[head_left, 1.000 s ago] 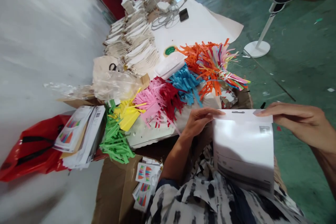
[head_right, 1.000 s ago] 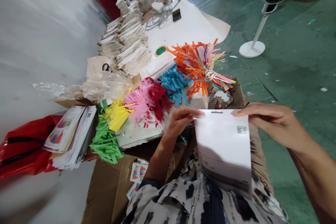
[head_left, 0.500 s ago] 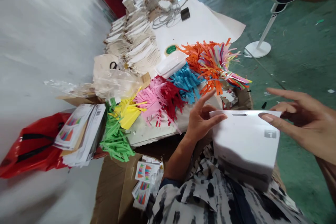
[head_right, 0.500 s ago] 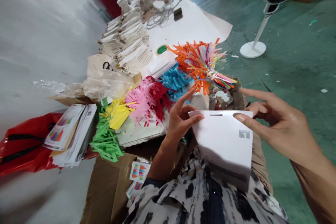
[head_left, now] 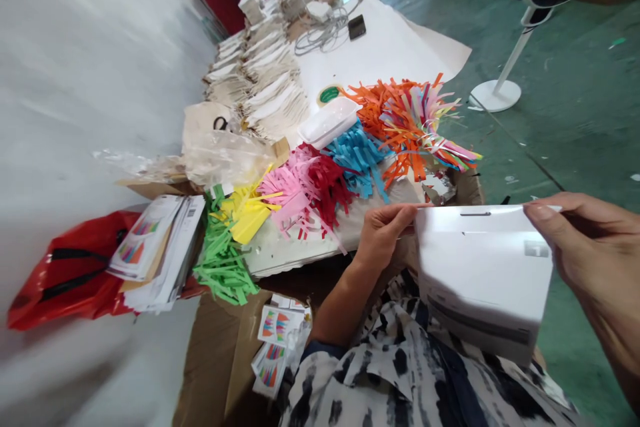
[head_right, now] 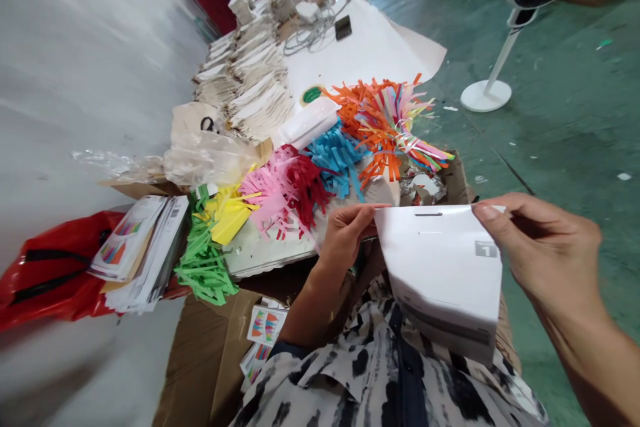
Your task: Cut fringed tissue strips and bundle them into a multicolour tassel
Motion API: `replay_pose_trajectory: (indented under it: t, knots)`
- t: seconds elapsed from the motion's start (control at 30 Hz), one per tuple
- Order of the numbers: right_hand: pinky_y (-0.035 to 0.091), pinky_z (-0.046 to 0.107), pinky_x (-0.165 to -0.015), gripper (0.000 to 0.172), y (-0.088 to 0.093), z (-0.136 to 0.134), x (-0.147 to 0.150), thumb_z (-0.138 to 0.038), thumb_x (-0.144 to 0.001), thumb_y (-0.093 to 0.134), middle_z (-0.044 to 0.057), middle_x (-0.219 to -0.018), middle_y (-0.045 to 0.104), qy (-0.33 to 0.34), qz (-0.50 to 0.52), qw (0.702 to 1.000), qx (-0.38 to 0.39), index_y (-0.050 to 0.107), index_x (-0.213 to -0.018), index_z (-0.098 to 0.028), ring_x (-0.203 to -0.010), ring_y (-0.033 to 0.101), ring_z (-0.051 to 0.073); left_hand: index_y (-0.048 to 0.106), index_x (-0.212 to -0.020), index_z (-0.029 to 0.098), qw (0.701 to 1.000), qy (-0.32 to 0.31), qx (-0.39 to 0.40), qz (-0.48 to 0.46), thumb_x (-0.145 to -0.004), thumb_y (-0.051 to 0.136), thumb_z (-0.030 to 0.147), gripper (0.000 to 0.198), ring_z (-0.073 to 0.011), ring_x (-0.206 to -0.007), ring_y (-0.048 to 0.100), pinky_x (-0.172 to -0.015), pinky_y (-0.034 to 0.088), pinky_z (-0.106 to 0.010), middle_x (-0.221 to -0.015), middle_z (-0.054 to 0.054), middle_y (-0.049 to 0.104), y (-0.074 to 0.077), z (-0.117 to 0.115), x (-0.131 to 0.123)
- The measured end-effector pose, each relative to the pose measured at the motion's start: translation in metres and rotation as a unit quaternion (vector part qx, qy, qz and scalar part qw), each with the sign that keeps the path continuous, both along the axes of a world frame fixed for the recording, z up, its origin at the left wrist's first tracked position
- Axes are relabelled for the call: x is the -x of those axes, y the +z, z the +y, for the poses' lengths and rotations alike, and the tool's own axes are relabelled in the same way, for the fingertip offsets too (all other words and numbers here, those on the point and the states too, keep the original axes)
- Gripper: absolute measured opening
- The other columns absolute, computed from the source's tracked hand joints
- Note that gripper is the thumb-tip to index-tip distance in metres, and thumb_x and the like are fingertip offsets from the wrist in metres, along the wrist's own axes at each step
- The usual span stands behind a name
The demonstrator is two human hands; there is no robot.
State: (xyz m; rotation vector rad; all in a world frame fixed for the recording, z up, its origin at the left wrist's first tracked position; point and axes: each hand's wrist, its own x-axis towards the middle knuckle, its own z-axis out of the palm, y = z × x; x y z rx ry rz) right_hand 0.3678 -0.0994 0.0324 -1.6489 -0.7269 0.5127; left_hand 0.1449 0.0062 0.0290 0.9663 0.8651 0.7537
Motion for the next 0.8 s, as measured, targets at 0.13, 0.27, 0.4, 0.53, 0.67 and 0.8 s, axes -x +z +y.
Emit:
replay_pose_trajectory:
  t: [0.13,0.27,0.4,0.53,0.67,0.8]
  knots:
    - [0.042,0.026,-0.052,0.032,-0.009,0.007,-0.002,-0.051,-0.073,0.086,0.001,-0.075,0.072,-0.017,-0.021,1.000,0.014,0.082,-0.086,-0.022,-0.061,0.055,0.013,0.083,-0.096,0.016,0.986,0.050,-0.135,0.084,-0.086,0.073,0.067,0.053,-0.0091,-0.065,0.054,-0.062,0.047,-0.022,-0.073,-0.001,0.067,-0.010,0.005,-0.010]
    - [0.040,0.024,-0.050,0.033,-0.030,0.015,-0.014,-0.048,-0.071,0.088,0.000,-0.071,0.069,-0.042,0.014,0.998,0.037,0.082,-0.087,-0.019,-0.057,0.053,0.010,0.080,-0.091,0.015,0.990,0.017,-0.123,0.070,-0.085,0.069,0.072,0.059,-0.0085,-0.062,0.050,-0.057,0.042,-0.021,-0.068,0.000,0.061,-0.019,0.018,-0.026]
    - [0.040,0.025,-0.047,0.035,-0.039,0.016,-0.027,-0.043,-0.066,0.090,0.001,-0.073,0.069,-0.083,0.031,0.996,0.029,0.082,-0.091,-0.018,-0.055,0.054,0.011,0.080,-0.105,0.015,0.998,-0.049,-0.025,0.020,-0.083,0.070,0.074,0.064,-0.0139,-0.076,0.064,-0.070,0.053,-0.025,-0.086,-0.006,0.073,-0.024,0.021,-0.033]
    - [0.040,0.027,-0.047,0.033,-0.035,0.014,-0.029,-0.040,-0.066,0.089,0.002,-0.072,0.067,-0.105,0.026,0.994,0.009,0.082,-0.090,-0.019,-0.055,0.054,0.012,0.078,-0.112,0.016,0.995,-0.081,-0.055,0.011,-0.071,0.089,0.059,0.060,-0.0176,-0.091,0.069,-0.086,0.054,-0.028,-0.102,-0.007,0.077,-0.025,0.005,-0.031]
    - [0.040,0.029,-0.050,0.029,-0.039,0.013,-0.029,-0.040,-0.067,0.087,0.002,-0.073,0.068,-0.110,0.004,0.994,-0.006,0.082,-0.087,-0.020,-0.057,0.054,0.014,0.078,-0.109,0.016,0.992,-0.079,-0.087,0.041,-0.079,0.081,0.059,0.052,-0.0171,-0.090,0.068,-0.082,0.052,-0.026,-0.100,-0.005,0.077,-0.022,-0.012,-0.027]
    - [0.041,0.029,-0.052,0.031,-0.054,0.015,-0.036,-0.040,-0.065,0.089,0.001,-0.071,0.068,-0.106,0.037,0.993,-0.024,0.082,-0.087,-0.019,-0.055,0.054,0.013,0.079,-0.099,0.018,0.986,-0.047,-0.124,0.101,-0.084,0.078,0.056,0.041,-0.0150,-0.080,0.064,-0.074,0.048,-0.024,-0.087,-0.001,0.073,-0.013,-0.022,-0.026]
